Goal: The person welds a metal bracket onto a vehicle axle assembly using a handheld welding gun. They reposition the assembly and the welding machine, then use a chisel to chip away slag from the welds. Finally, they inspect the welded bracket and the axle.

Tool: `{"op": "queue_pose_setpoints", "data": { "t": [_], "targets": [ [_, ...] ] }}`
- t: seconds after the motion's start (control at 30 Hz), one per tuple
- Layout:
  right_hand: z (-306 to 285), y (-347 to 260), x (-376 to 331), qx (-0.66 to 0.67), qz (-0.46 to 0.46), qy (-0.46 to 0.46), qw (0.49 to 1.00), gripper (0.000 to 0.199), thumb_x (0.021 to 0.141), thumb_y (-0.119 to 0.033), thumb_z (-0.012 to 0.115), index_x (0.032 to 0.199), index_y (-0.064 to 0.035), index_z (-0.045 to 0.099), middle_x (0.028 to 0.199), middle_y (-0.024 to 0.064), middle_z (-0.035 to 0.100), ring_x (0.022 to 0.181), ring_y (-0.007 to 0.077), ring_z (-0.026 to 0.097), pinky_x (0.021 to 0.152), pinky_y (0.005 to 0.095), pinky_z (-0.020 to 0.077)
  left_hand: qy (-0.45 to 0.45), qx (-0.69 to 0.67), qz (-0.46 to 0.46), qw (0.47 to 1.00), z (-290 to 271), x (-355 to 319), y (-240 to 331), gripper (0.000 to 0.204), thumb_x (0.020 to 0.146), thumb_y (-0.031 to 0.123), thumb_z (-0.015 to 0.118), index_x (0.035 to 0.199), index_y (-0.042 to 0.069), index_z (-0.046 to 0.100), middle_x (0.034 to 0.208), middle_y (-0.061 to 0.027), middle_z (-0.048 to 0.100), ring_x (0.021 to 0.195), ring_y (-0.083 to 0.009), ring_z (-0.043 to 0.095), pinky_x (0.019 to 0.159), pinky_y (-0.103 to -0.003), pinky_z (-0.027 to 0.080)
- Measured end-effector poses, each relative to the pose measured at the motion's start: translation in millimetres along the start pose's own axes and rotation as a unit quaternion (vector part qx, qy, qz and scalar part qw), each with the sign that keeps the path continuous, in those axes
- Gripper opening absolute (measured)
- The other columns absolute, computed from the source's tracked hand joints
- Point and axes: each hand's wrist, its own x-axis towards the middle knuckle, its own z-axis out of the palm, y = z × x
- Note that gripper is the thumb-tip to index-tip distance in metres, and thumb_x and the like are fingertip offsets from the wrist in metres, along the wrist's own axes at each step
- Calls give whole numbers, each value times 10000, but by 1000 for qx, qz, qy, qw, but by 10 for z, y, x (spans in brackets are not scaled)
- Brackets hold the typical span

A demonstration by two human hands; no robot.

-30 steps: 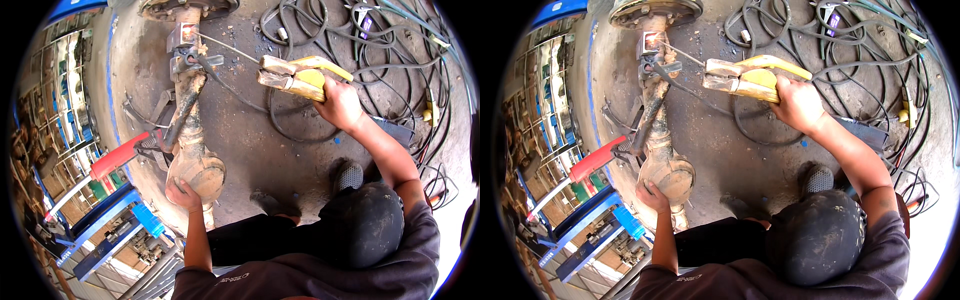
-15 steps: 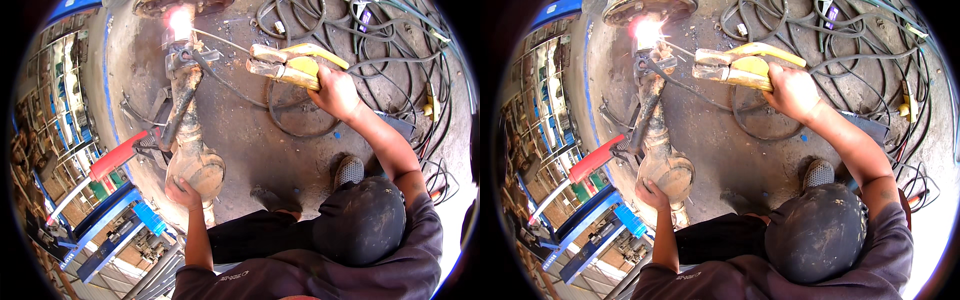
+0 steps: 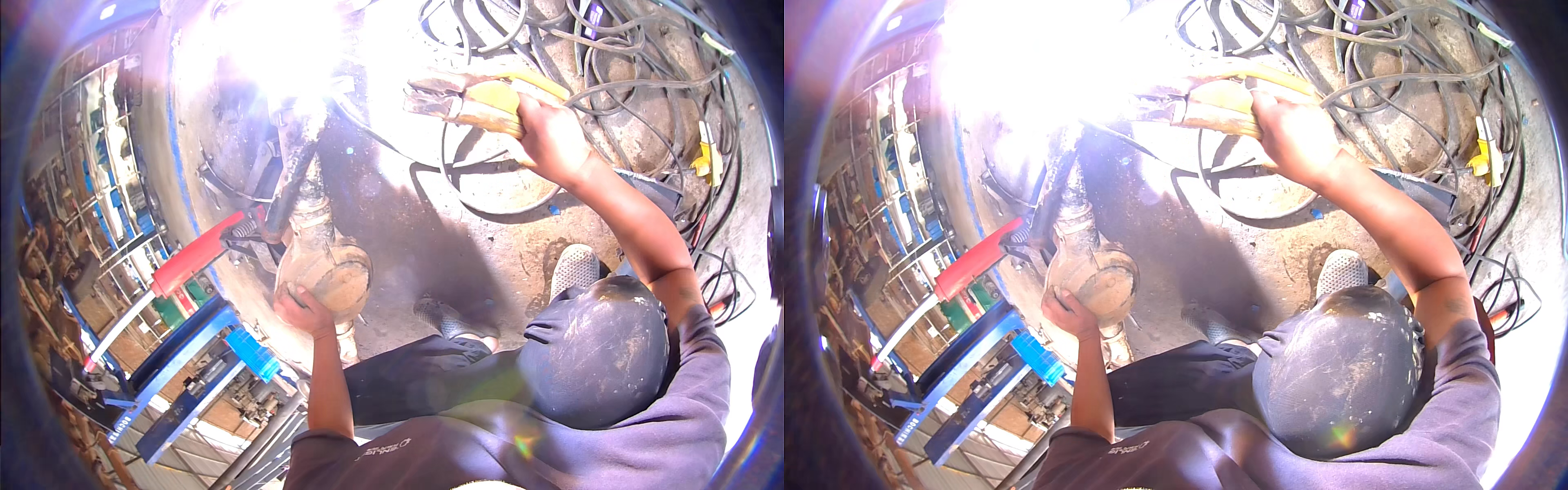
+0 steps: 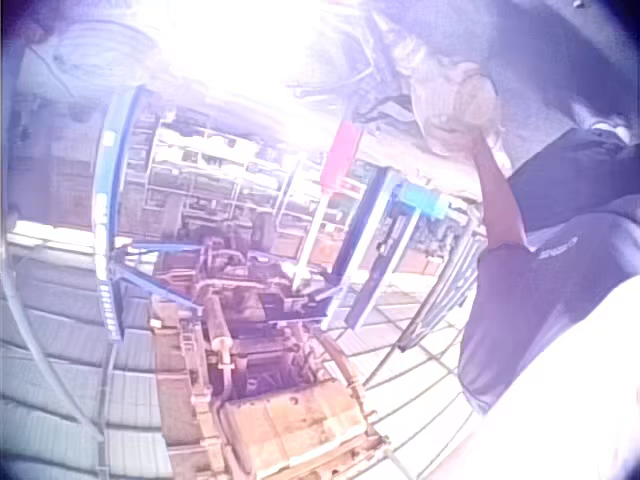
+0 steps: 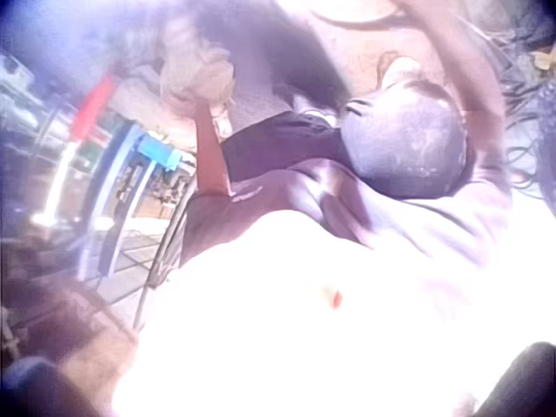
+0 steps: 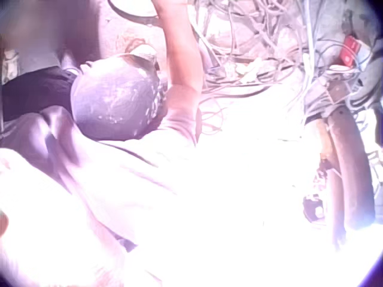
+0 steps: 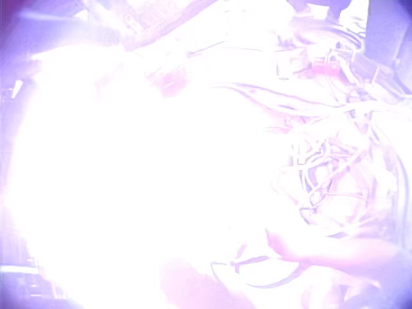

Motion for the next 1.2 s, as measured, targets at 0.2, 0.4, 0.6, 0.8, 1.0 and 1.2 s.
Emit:
{"op": "queue_pose_setpoints", "data": {
  "t": [0.2, 0.4, 0.6, 0.8, 1.0, 1.2],
  "targets": [
    [-122, -32, -215, 6, 3, 4, 1000, 338, 783, -203, 788, 947, -57, 531, 761, 162, 670, 686, 387, 680, 619, 475, 553, 0, -2, 9, 1000, -18, 0, 22, 442, 998, 251, 557, 1245, -113, 603, 1205, -306, 616, 1132, -464, 545, 1013, -525, 409],
    [-45, -7, -117, 4, -1, -7, 1000, 341, 795, -201, 782, 958, -61, 518, 766, 156, 674, 706, 385, 685, 630, 479, 552, -5, -2, -4, 1000, 2, -18, -5, 452, 1007, 280, 552, 1240, -103, 608, 1234, -289, 614, 1157, -459, 544, 1026, -533, 403],
    [-1, -43, 15, 2, 3, -23, 1000, 348, 794, -204, 779, 976, -63, 517, 759, 147, 668, 731, 378, 691, 653, 486, 559, -5, 0, 4, 1000, -16, 1, 37, 444, 999, 256, 549, 1248, -107, 605, 1227, -298, 614, 1147, -463, 540, 1028, -531, 397],
    [40, -28, 69, -7, 5, -27, 1000, 315, 812, -207, 752, 970, -61, 521, 741, 146, 670, 711, 376, 691, 639, 490, 557, -9, 0, 10, 1000, -12, 5, 27, 449, 996, 247, 540, 1259, -113, 602, 1219, -307, 613, 1141, -470, 535, 1033, -531, 389],
    [49, -41, 102, -11, 10, -23, 1000, 265, 842, -199, 711, 965, -56, 525, 707, 151, 668, 688, 375, 692, 629, 491, 556, -8, 3, 10, 1000, -8, 2, 31, 453, 996, 251, 538, 1254, -116, 601, 1219, -306, 613, 1143, -467, 534, 1033, -531, 389],
    [64, -31, 102, -22, 9, -26, 999, 221, 854, -174, 678, 966, -55, 528, 689, 151, 662, 672, 370, 691, 610, 491, 554, -7, 8, 9, 1000, -7, -9, 24, 450, 994, 248, 535, 1248, -117, 604, 1214, -301, 615, 1140, -464, 534, 1035, -531, 387]
  ]
}}
